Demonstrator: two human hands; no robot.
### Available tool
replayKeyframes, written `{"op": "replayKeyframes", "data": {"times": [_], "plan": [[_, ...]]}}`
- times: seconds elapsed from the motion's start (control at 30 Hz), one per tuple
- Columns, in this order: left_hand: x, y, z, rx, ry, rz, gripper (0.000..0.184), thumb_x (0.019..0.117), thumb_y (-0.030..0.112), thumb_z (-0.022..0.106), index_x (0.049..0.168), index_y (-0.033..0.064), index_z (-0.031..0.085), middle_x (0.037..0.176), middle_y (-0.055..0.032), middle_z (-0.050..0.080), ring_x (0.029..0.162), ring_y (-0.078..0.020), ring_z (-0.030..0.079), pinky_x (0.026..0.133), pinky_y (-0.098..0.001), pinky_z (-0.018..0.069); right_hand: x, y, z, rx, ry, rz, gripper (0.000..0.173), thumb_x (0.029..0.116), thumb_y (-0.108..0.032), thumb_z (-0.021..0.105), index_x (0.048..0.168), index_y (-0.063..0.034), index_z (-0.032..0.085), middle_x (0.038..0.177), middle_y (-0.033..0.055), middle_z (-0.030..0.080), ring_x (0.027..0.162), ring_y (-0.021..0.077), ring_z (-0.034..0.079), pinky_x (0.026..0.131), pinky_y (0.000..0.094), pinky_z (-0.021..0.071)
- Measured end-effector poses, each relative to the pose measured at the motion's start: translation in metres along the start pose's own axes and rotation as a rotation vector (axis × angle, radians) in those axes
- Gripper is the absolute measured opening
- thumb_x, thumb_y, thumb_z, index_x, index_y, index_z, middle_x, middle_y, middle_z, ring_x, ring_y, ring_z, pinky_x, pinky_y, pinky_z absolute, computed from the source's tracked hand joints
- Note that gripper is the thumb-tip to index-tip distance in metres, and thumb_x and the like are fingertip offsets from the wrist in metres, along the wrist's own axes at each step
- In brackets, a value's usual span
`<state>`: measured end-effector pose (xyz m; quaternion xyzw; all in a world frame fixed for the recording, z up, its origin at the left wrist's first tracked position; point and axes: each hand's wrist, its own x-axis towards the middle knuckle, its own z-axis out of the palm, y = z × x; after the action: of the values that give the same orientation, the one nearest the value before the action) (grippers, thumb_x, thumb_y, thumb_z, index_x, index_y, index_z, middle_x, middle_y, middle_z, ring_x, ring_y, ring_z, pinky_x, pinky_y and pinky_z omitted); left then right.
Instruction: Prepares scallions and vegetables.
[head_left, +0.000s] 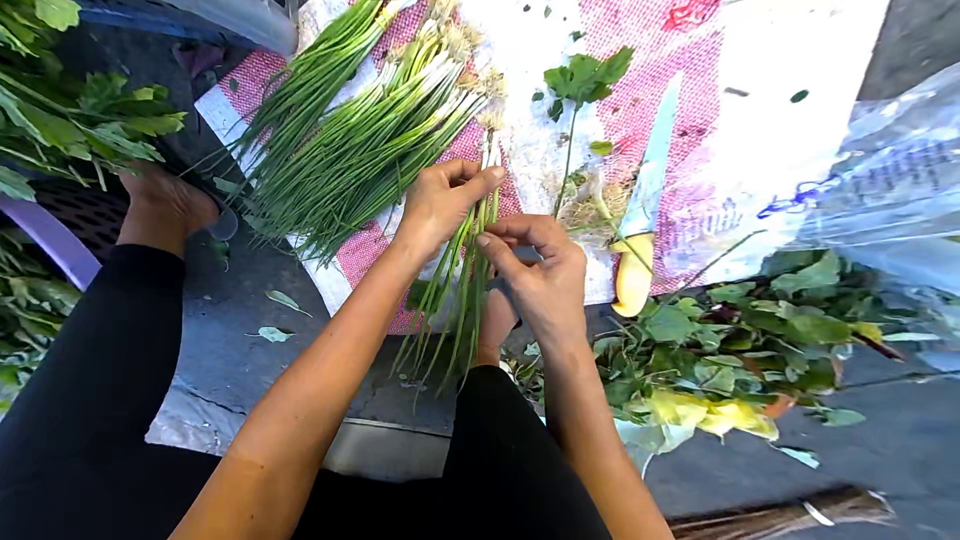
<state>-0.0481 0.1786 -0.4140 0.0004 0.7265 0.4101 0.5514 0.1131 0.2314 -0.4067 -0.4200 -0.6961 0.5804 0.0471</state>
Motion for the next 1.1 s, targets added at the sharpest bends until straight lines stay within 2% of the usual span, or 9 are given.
{"op": "replayKeyframes", "data": {"times": [0.13, 0.23, 0.43, 0.53, 0.6, 0.7, 0.77, 0.9, 1.1], "plan": [[0.002, -0.009, 0.001, 0.105, 0.018, 0.114, 0.025, 0.1001, 0.030, 0.067, 0.102, 0.0062, 0.072, 0.088, -0.0044, 0.067, 0.079, -0.0130, 0.062, 0.074, -0.0351, 0.0512, 0.003, 0.001, 0.001, 0.007, -0.028, 0.046, 0.010, 0.0950, -0.019, 0.071, 0.098, -0.0111, 0.076, 0.112, 0.0023, 0.067, 0.093, 0.0053, 0.065, 0.076, 0.0224, 0.0549], [0.002, -0.010, -0.001, 0.119, -0.094, 0.099, 0.031, 0.1050, 0.036, 0.059, 0.104, 0.0070, 0.069, 0.089, -0.0059, 0.069, 0.074, -0.0147, 0.066, 0.064, -0.0334, 0.0564, 0.006, 0.001, -0.002, 0.177, -0.066, 0.176, 0.010, 0.0998, -0.015, 0.066, 0.103, -0.0087, 0.073, 0.090, -0.0012, 0.069, 0.066, 0.0032, 0.062, 0.059, 0.0185, 0.0527], [-0.002, -0.017, -0.014, 0.012, -0.445, 0.111, 0.036, 0.1055, 0.014, 0.056, 0.140, 0.0036, 0.054, 0.107, -0.0099, 0.070, 0.087, -0.0111, 0.067, 0.077, -0.0277, 0.0560, 0.005, -0.001, -0.003, 0.267, -0.091, 0.305, 0.015, 0.1061, -0.021, 0.057, 0.110, -0.0083, 0.064, 0.091, 0.0044, 0.070, 0.068, 0.0145, 0.072, 0.059, 0.0341, 0.0646], [0.001, -0.029, -0.018, 0.160, -0.387, 0.146, 0.034, 0.1056, 0.012, 0.056, 0.138, 0.0024, 0.056, 0.103, -0.0091, 0.072, 0.088, -0.0136, 0.070, 0.084, -0.0326, 0.0579, 0.005, 0.003, -0.003, -0.091, -0.077, 0.210, 0.017, 0.1080, -0.023, 0.052, 0.112, -0.0090, 0.062, 0.085, 0.0038, 0.070, 0.064, 0.0129, 0.069, 0.055, 0.0329, 0.0584], [0.001, -0.031, -0.018, 0.282, -0.374, 0.142, 0.032, 0.1079, 0.017, 0.051, 0.136, 0.0039, 0.057, 0.095, -0.0075, 0.070, 0.083, -0.0146, 0.067, 0.080, -0.0354, 0.0557, 0.005, 0.006, -0.002, -0.296, -0.064, 0.133, 0.022, 0.1080, -0.023, 0.048, 0.121, -0.0087, 0.058, 0.077, 0.0076, 0.061, 0.059, 0.0209, 0.058, 0.052, 0.0427, 0.0474], [-0.002, -0.026, -0.018, 0.425, -0.417, 0.119, 0.036, 0.1115, 0.024, 0.043, 0.142, 0.0065, 0.052, 0.098, -0.0097, 0.068, 0.085, -0.0179, 0.067, 0.082, -0.0386, 0.0561, 0.009, 0.008, -0.006, -0.363, -0.068, -0.025, 0.034, 0.1057, -0.034, 0.057, 0.134, -0.0161, 0.060, 0.078, 0.0053, 0.063, 0.056, 0.0199, 0.056, 0.050, 0.0420, 0.0462], [-0.007, -0.026, -0.018, 0.492, -0.436, 0.169, 0.041, 0.1123, 0.030, 0.039, 0.146, 0.0098, 0.050, 0.094, -0.0110, 0.065, 0.079, -0.0204, 0.063, 0.076, -0.0401, 0.0544, 0.012, 0.012, -0.014, -0.320, -0.047, -0.151, 0.026, 0.1045, -0.027, 0.061, 0.124, -0.0127, 0.071, 0.087, 0.0073, 0.071, 0.062, 0.0159, 0.062, 0.056, 0.0369, 0.0518], [-0.014, -0.034, -0.039, 0.623, -0.525, 0.311, 0.043, 0.1121, 0.029, 0.039, 0.149, 0.0104, 0.051, 0.107, -0.0166, 0.070, 0.093, -0.0275, 0.067, 0.087, -0.0507, 0.0528, 0.019, 0.020, -0.082, -0.239, -0.129, -0.147, 0.025, 0.1041, -0.022, 0.060, 0.113, -0.0027, 0.072, 0.097, 0.0063, 0.072, 0.077, 0.0023, 0.063, 0.073, 0.0234, 0.0547], [-0.022, -0.045, -0.081, 0.191, -0.615, 0.026, 0.037, 0.1118, 0.023, 0.034, 0.140, 0.0073, 0.054, 0.075, 0.0017, 0.049, 0.060, -0.0073, 0.049, 0.057, -0.0248, 0.0487, -0.001, 0.050, -0.200, -0.361, 0.081, 0.012, 0.030, 0.1042, -0.034, 0.058, 0.117, -0.0093, 0.069, 0.100, -0.0047, 0.068, 0.076, -0.0028, 0.058, 0.069, 0.0176, 0.0499]]}}
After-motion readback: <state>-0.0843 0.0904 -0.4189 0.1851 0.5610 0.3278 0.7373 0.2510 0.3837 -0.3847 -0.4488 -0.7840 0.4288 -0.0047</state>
